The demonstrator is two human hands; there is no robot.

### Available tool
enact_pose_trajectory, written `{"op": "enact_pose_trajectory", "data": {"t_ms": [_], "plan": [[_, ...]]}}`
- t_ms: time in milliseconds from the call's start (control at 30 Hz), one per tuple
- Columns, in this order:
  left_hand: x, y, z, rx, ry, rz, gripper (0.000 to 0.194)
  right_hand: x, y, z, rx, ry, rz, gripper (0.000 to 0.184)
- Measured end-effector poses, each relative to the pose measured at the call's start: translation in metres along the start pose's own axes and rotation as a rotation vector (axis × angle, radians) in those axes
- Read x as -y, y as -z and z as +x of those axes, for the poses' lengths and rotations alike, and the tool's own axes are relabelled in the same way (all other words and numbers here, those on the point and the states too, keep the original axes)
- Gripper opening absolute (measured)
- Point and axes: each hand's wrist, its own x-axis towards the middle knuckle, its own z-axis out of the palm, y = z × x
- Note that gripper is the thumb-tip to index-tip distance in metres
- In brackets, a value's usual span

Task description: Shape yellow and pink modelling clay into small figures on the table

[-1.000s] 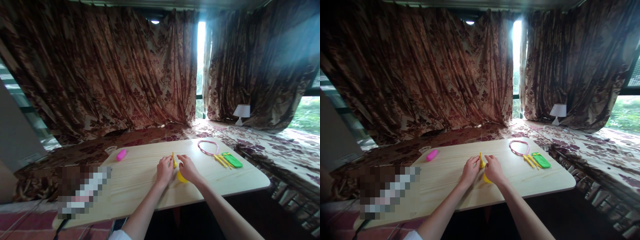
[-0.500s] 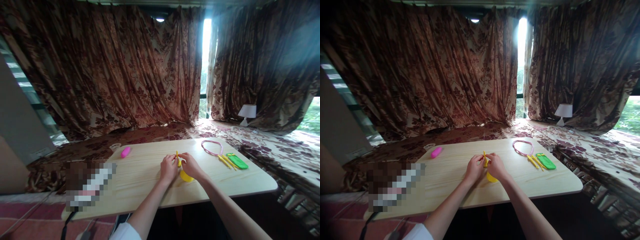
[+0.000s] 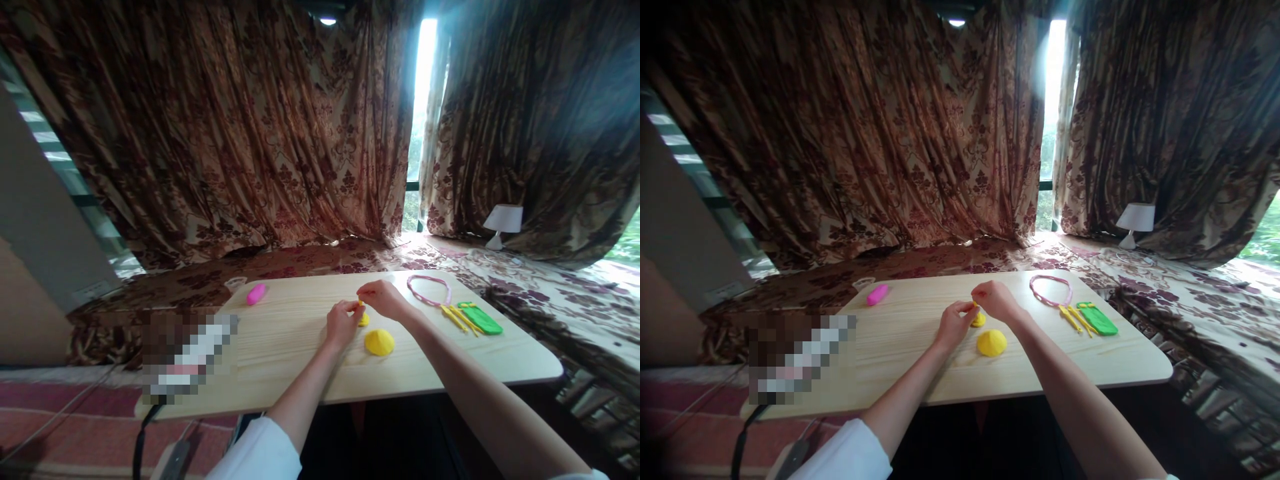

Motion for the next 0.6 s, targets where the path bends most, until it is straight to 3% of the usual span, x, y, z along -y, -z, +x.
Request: {"op": "enact_pose_trajectory", "data": {"t_ms": [600], "plan": [[0.0013, -0.0034, -0.0023, -0.052, -0.151, 0.225, 0.024, 0.0069, 0.0053, -0.0003, 0.091, -0.050, -0.162, 0.021]]}}
